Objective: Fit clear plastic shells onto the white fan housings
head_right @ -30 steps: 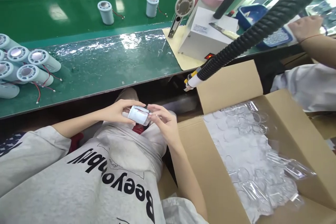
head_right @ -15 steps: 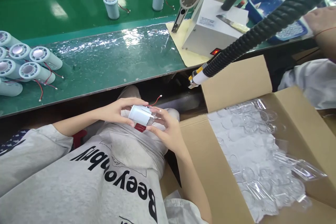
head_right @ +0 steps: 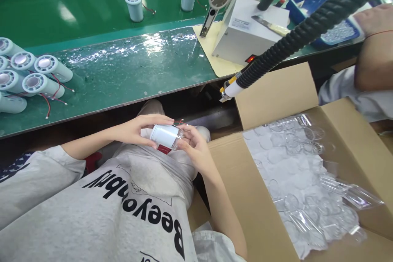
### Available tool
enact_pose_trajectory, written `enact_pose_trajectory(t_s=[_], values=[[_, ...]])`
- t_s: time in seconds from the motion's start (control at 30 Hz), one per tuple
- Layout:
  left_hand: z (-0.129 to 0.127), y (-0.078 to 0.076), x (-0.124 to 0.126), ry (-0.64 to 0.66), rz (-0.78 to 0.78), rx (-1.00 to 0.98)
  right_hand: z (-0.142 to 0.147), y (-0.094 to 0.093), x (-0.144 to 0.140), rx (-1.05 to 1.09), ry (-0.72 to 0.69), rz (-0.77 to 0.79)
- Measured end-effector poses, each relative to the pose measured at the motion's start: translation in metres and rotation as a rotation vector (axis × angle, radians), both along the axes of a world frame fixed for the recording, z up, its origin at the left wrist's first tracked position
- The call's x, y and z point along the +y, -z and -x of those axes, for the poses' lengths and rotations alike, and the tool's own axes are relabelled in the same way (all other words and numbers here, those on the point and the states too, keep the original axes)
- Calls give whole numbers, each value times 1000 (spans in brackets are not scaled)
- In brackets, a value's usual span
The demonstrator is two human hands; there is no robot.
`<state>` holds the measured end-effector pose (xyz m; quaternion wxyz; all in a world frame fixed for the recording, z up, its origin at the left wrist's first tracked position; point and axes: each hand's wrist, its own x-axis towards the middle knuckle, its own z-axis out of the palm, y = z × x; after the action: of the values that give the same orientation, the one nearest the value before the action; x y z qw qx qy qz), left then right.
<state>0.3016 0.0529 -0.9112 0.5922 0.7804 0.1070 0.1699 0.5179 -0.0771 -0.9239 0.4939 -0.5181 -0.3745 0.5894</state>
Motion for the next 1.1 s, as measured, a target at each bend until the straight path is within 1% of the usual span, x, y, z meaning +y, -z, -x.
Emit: enact_pose_trajectory(t_s=[0.17,0.23,0.47,0.67,0.77,0.83,0.87,0.9,0.93,1.0,1.03,1.07,1.1], values=[[3,4,0,-2,-20,11,6,-2,3,103,52,122],[3,5,1,2,-23,9,8,-4,5,127,49,169],[3,5,0,14,-54,-36,16,-9,10,199,-41,265],[1,5,-1,0,-58,-72,17,-8,12,276,-104,462],[0,0,-3,-14,-45,-53,16,-4,10,241,-155,471],[0,-3,-5,-33,-18,-21,14,1,6,126,-158,401],[0,-5,-6,-48,3,1,13,3,4,33,-122,339],[0,-6,-7,-66,28,23,12,6,1,-80,-56,251],[0,-6,-9,-85,57,43,10,8,-1,-202,27,138],[0,-7,-10,-114,131,70,7,13,-5,-429,151,-156],[0,-7,-11,-120,173,78,5,14,-6,-519,161,-321],[0,-7,-12,-119,212,85,4,15,-7,-588,133,-476],[0,-6,-12,-111,248,98,2,16,-7,-637,81,-597]])
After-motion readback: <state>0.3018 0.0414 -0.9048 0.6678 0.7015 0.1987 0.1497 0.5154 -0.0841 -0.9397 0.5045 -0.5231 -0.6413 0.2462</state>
